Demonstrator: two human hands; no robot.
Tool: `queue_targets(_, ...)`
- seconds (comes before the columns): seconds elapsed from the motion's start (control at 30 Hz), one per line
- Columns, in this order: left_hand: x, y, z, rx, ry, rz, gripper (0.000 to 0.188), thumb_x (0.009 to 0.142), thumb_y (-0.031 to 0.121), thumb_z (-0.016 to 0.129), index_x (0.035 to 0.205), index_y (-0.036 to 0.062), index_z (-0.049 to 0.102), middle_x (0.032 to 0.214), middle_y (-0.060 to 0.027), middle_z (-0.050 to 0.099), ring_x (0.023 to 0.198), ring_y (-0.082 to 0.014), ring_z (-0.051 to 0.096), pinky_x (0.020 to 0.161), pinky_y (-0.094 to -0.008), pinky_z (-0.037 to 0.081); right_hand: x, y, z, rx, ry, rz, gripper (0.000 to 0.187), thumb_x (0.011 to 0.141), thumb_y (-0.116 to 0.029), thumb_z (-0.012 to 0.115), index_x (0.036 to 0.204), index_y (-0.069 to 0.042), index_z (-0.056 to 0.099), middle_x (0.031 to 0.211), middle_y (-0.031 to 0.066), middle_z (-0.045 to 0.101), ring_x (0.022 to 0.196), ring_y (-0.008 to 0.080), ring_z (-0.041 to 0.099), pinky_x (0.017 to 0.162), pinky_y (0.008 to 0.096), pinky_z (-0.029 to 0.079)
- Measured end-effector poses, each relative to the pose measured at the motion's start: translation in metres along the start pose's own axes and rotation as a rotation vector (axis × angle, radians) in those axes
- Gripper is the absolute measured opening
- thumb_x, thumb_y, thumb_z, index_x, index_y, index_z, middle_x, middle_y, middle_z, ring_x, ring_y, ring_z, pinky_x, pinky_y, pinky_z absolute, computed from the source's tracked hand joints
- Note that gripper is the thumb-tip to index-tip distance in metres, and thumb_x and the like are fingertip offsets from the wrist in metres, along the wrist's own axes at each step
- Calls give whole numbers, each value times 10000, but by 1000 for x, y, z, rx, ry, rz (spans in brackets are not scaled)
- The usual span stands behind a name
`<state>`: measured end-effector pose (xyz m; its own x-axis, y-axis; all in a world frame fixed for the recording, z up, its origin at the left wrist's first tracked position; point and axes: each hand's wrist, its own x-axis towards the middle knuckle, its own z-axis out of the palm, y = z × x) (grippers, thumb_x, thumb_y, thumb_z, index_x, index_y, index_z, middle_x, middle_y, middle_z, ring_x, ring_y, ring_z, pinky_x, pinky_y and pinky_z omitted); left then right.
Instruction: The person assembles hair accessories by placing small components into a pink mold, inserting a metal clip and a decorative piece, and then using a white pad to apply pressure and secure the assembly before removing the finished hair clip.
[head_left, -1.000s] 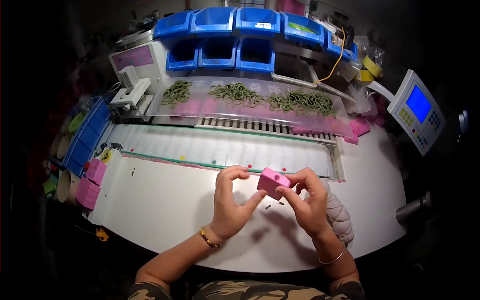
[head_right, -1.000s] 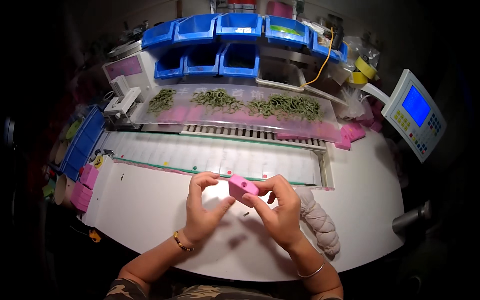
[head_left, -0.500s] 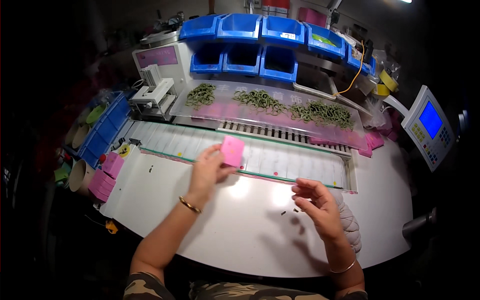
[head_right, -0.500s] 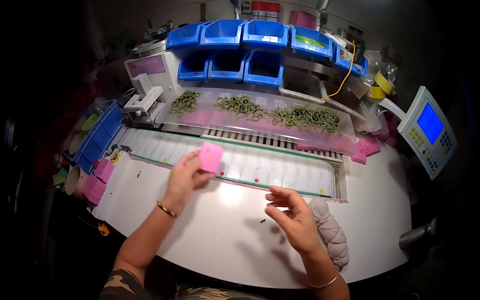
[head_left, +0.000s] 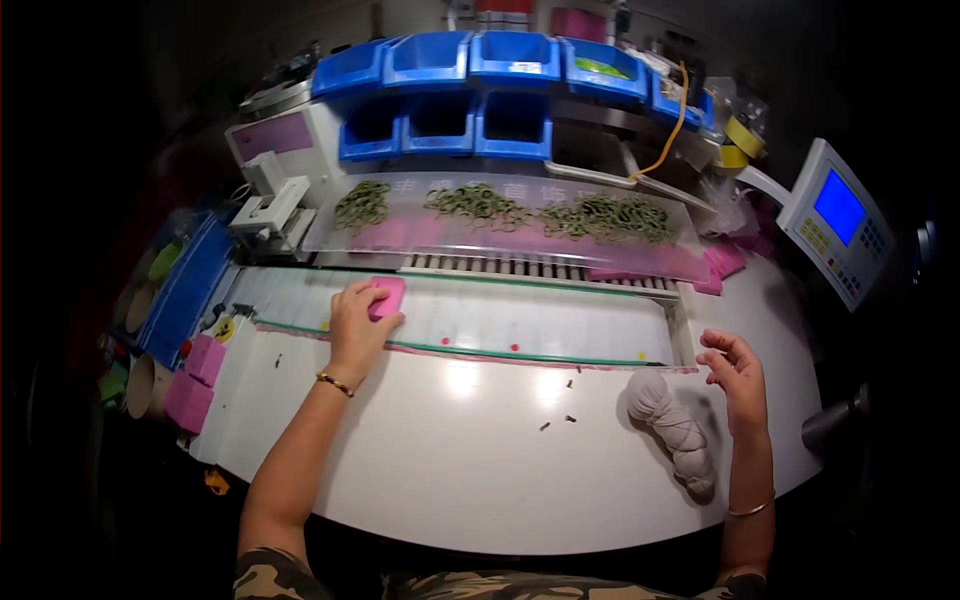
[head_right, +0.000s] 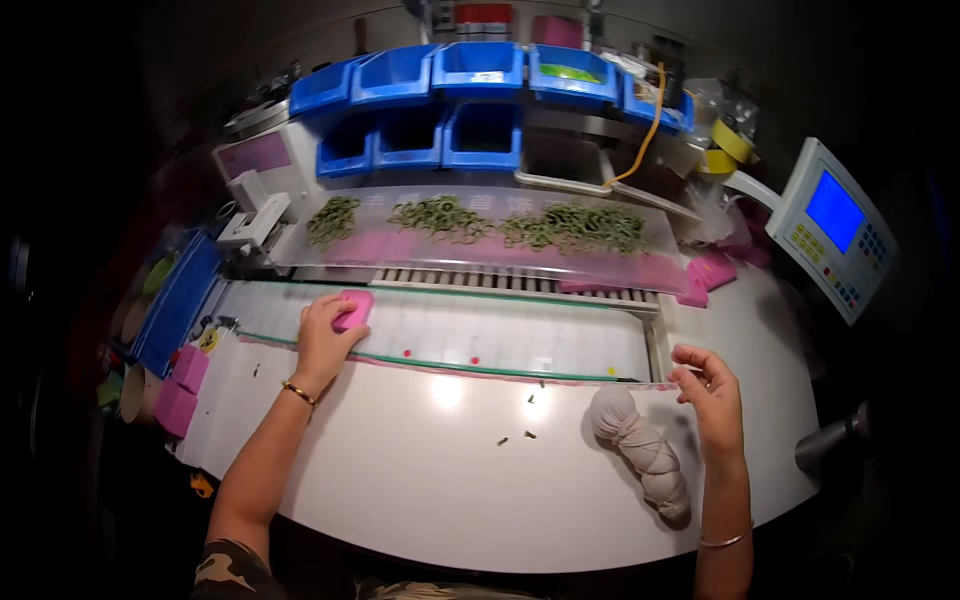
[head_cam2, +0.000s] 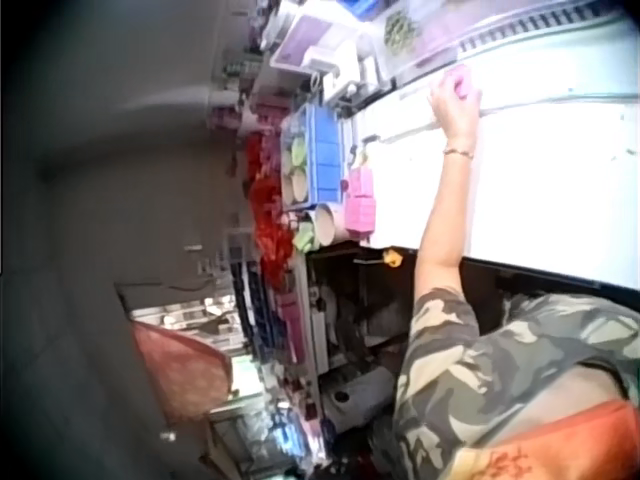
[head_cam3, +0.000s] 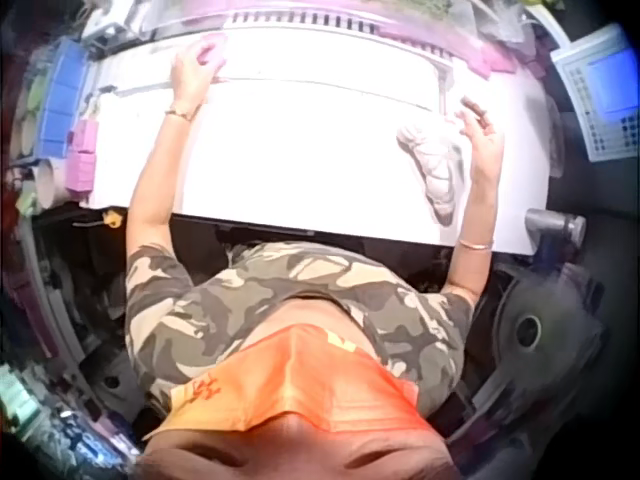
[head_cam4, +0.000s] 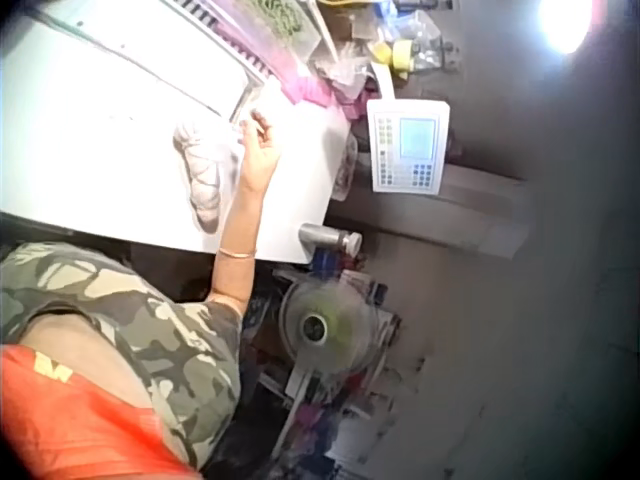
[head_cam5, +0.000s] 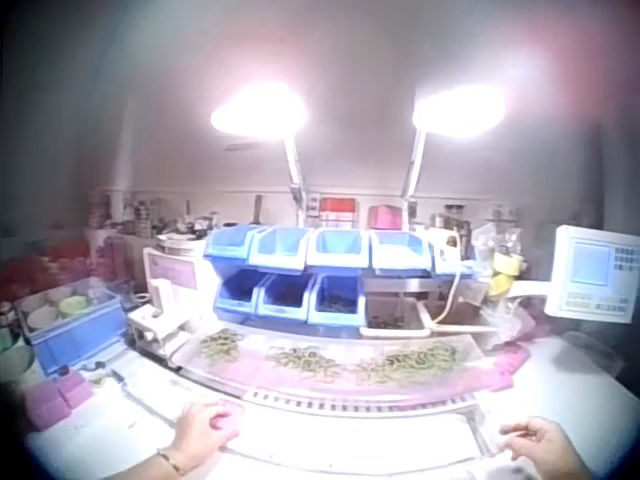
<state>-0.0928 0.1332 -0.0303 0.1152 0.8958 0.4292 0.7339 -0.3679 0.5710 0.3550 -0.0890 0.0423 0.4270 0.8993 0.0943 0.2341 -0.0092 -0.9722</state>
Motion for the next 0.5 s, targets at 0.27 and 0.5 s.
queue_targets(0.27,6,11,-8,325,91,79,502,744,238,800,1182,69,619,1350,-185,475,1269,-399,407,1063,-510,333,41,101,-86,-526,312,-71,223,830,-93,704,1046,-37,708,1065,96,656,879,166,634,809,280,512)
queue_targets(0.5,-8,108,53,105,-168,437,506,812,265,754,1244,74,573,1407,-202,436,1317,-402,382,1103,-506,282,83,133,-73,-750,260,-266,286,789,-182,737,1067,-118,725,1170,25,630,1218,252,484,1025,379,390)
